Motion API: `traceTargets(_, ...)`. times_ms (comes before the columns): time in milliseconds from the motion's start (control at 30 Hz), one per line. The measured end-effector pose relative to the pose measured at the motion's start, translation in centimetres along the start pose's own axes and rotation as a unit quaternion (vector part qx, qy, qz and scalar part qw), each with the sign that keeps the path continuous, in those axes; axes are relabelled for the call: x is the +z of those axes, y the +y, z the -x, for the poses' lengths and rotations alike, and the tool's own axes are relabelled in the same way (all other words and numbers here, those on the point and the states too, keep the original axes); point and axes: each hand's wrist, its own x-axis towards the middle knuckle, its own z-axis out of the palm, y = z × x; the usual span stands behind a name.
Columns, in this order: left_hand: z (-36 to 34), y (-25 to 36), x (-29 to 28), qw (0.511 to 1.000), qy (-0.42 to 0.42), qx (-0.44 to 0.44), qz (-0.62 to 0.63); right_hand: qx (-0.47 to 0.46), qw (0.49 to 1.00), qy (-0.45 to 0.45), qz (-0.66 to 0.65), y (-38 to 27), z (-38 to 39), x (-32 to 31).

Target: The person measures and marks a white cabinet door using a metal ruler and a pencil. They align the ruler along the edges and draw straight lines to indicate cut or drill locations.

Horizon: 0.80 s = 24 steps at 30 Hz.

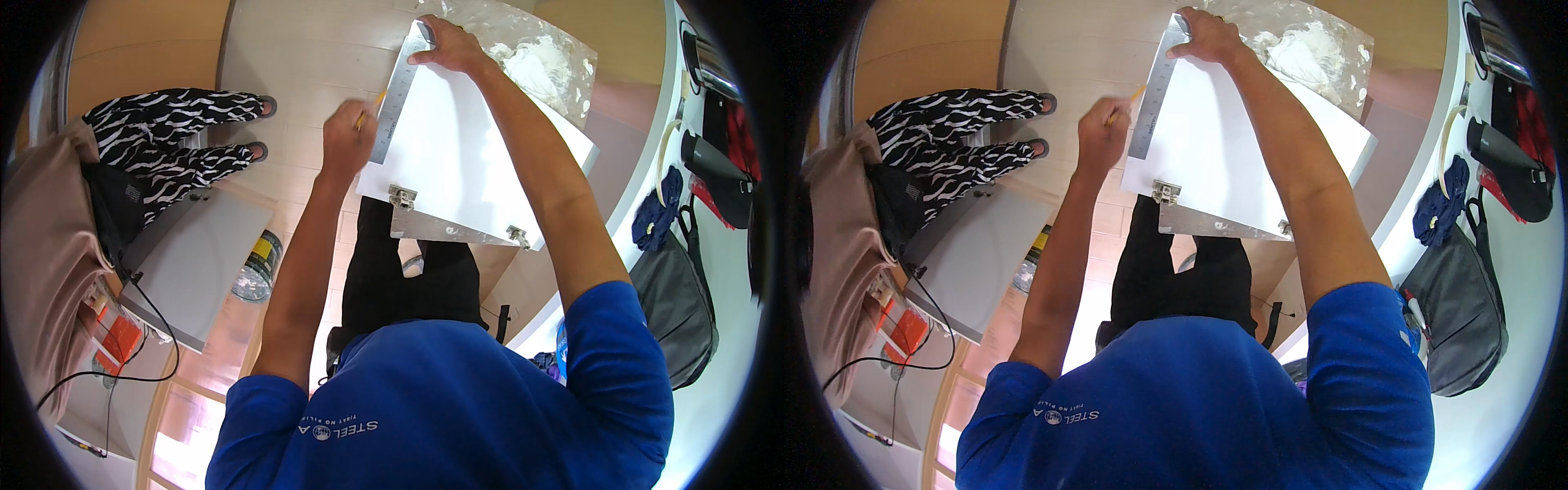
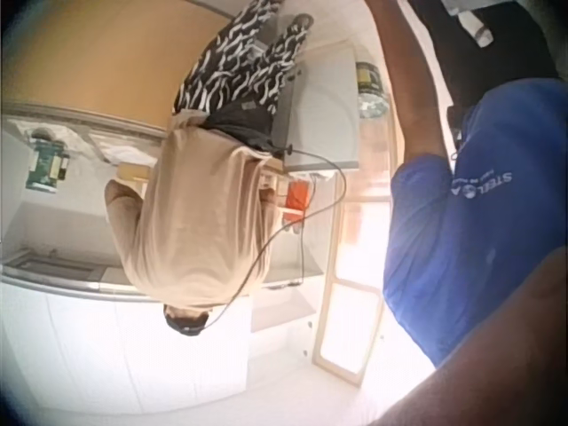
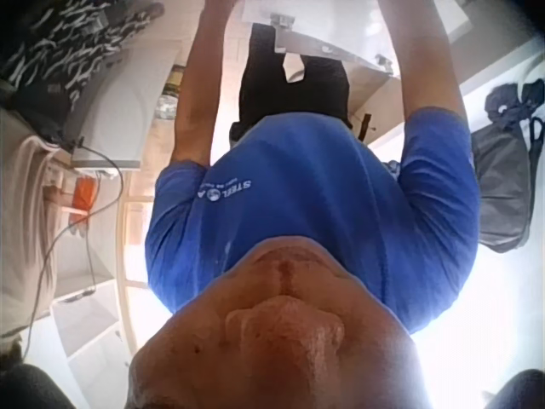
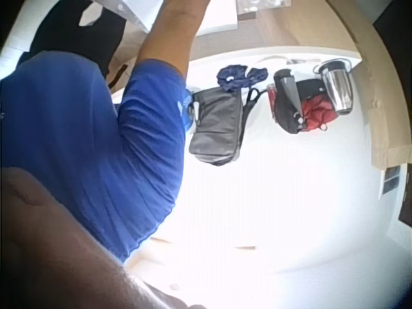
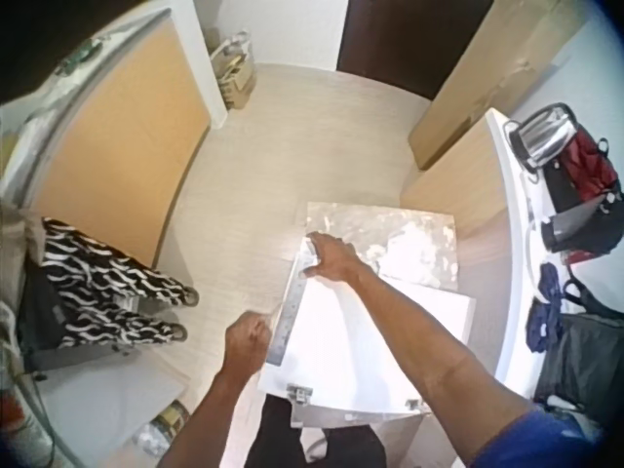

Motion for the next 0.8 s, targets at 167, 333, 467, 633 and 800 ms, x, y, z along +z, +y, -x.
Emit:
traceTargets(167, 7.8, -0.2, -4.8, 0.984, -0.010, -0.152, 0.093, -0.003, 1.000, -0.002, -0.003, 0.3, -0.1, 0.2)
traceTargets(333, 11.4, 1.7, -9.1, 0.920, 0.106, -0.255, 0.280, -0.008, 0.992, -0.052, -0.119, 1.5, -0.5, -1.1)
traceTargets(467, 22.0, 0.5, -11.9, 0.912, 0.088, -0.328, 0.230, -0.010, 0.958, -0.147, -0.246, 0.3, 1.1, -5.0)
traceTargets(633, 36.4, -3.2, -14.9, 0.849, 0.153, -0.483, 0.150, -0.010, 0.958, -0.046, -0.283, 3.0, 10.4, -13.7)
traceTargets(800, 51.5, -7.5, -14.4, 0.734, 0.155, -0.646, 0.140, 0.082, 0.942, -0.040, -0.323, 4.8, 21.8, -17.0)
